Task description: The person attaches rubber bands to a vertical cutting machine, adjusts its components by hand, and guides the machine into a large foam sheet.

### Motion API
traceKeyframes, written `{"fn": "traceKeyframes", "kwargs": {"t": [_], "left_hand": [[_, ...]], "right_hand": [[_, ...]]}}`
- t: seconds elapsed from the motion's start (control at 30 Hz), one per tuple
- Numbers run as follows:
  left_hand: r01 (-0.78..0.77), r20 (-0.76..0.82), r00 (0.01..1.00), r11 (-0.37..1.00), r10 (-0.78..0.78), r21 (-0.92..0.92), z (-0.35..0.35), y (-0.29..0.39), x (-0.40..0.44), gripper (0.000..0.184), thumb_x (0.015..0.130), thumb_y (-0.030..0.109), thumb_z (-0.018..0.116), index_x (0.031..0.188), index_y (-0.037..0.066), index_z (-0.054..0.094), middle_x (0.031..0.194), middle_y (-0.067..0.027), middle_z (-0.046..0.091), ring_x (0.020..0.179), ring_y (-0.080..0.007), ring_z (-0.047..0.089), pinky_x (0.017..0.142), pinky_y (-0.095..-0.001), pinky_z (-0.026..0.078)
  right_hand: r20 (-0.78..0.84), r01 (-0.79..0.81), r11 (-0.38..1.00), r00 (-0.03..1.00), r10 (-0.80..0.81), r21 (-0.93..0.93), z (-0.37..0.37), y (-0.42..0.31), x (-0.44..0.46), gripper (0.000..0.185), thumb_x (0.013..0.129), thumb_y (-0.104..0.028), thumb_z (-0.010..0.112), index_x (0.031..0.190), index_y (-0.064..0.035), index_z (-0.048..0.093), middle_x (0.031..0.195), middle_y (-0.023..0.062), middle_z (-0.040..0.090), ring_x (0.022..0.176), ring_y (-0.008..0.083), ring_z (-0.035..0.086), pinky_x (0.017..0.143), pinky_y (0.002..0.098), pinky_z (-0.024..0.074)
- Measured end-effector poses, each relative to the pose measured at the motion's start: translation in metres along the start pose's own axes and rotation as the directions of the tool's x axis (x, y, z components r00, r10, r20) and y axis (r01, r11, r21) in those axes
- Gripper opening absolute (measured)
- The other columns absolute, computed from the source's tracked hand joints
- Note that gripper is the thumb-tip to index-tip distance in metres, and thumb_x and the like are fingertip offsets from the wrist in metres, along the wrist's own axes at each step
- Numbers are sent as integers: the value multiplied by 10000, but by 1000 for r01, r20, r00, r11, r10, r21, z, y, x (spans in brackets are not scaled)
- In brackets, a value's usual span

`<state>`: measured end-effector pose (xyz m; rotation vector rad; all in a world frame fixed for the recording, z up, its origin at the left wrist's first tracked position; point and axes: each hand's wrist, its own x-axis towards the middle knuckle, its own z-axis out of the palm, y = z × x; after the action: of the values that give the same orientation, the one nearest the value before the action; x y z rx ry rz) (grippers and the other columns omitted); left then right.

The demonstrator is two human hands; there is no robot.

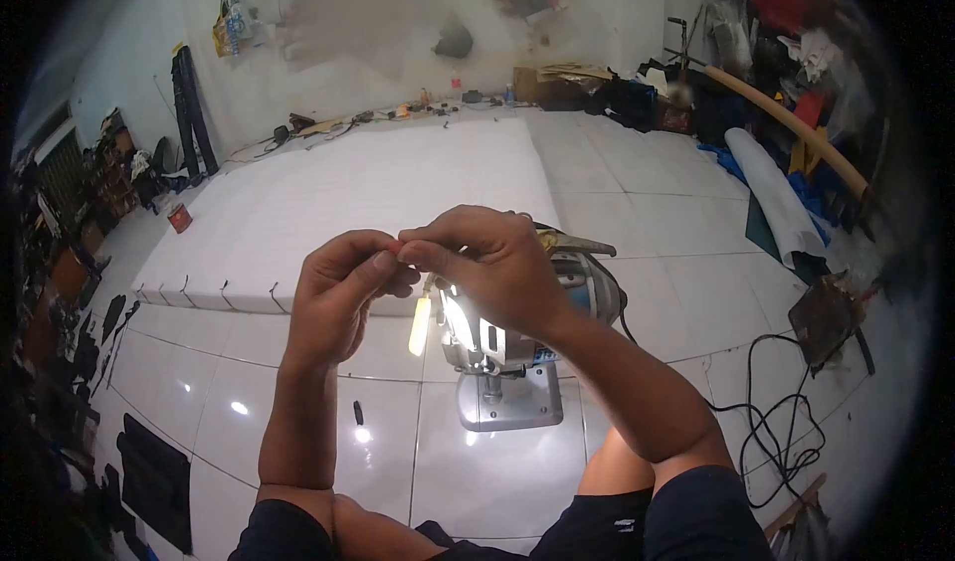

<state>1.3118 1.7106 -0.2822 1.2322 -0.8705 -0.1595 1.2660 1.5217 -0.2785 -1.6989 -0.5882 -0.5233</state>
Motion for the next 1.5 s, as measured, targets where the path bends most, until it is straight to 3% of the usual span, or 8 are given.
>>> {"fn": "traceKeyframes", "kwargs": {"t": [0.17,0.33,0.43,0.57,0.8,1.0,1.4,1.5], "left_hand": [[-4,-7,1000,999,5,50,1,5,-3,157,944,85,596,1031,-43,626,884,-132,692,808,-186,698,733,-311,578],[-65,-44,997,994,69,87,9,12,-5,164,956,86,572,1044,-48,607,886,-136,691,779,-198,706,718,-302,597],[-83,-87,993,996,84,12,0,7,-1,161,967,89,552,1047,-46,591,874,-133,688,755,-198,707,708,-310,603],[-132,-169,974,984,152,121,8,2,-5,160,976,98,539,1034,-46,578,869,-140,685,751,-202,707,714,-319,607],[-154,-232,953,972,194,178,12,4,-5,159,988,97,512,991,-48,576,836,-129,677,711,-166,683,675,-281,575],[-122,-190,960,918,205,377,5,6,-4,129,975,84,529,982,-35,579,820,-72,644,747,-110,624,658,-237,519],[11,-89,996,1000,-11,3,-15,-8,6,176,966,183,568,968,12,609,752,5,573,656,-40,468,584,-195,368],[-21,-171,985,999,27,41,-15,-11,6,186,958,182,581,986,4,625,785,-4,601,692,-44,494,600,-208,378]], "right_hand": [[49,-6,1000,999,7,-21,-3,-10,1,215,869,-168,728,1023,-19,712,900,79,704,823,119,662,713,252,525],[96,262,960,963,-253,-95,1,-2,9,181,890,-101,692,1030,12,671,930,81,672,872,110,656,709,217,556],[66,7,992,998,-16,127,8,-3,14,158,890,-100,694,1006,6,673,926,69,666,867,98,649,733,224,546],[12,30,991,999,-32,131,19,-8,13,144,899,-94,683,1005,3,670,900,50,664,859,89,642,752,234,536],[-68,293,925,946,-318,-243,26,12,13,176,917,-155,645,935,14,598,852,106,614,711,185,613,615,311,500],[39,157,931,988,-152,-330,19,9,16,155,919,-162,616,931,-8,597,826,100,614,717,207,606,625,326,486],[25,-296,836,947,322,461,22,-3,17,246,981,-268,566,1019,-25,557,902,61,631,733,82,612,507,194,464],[43,-312,930,950,309,196,21,3,17,253,969,-272,594,1002,-20,591,879,54,642,720,74,596,504,205,457]]}}
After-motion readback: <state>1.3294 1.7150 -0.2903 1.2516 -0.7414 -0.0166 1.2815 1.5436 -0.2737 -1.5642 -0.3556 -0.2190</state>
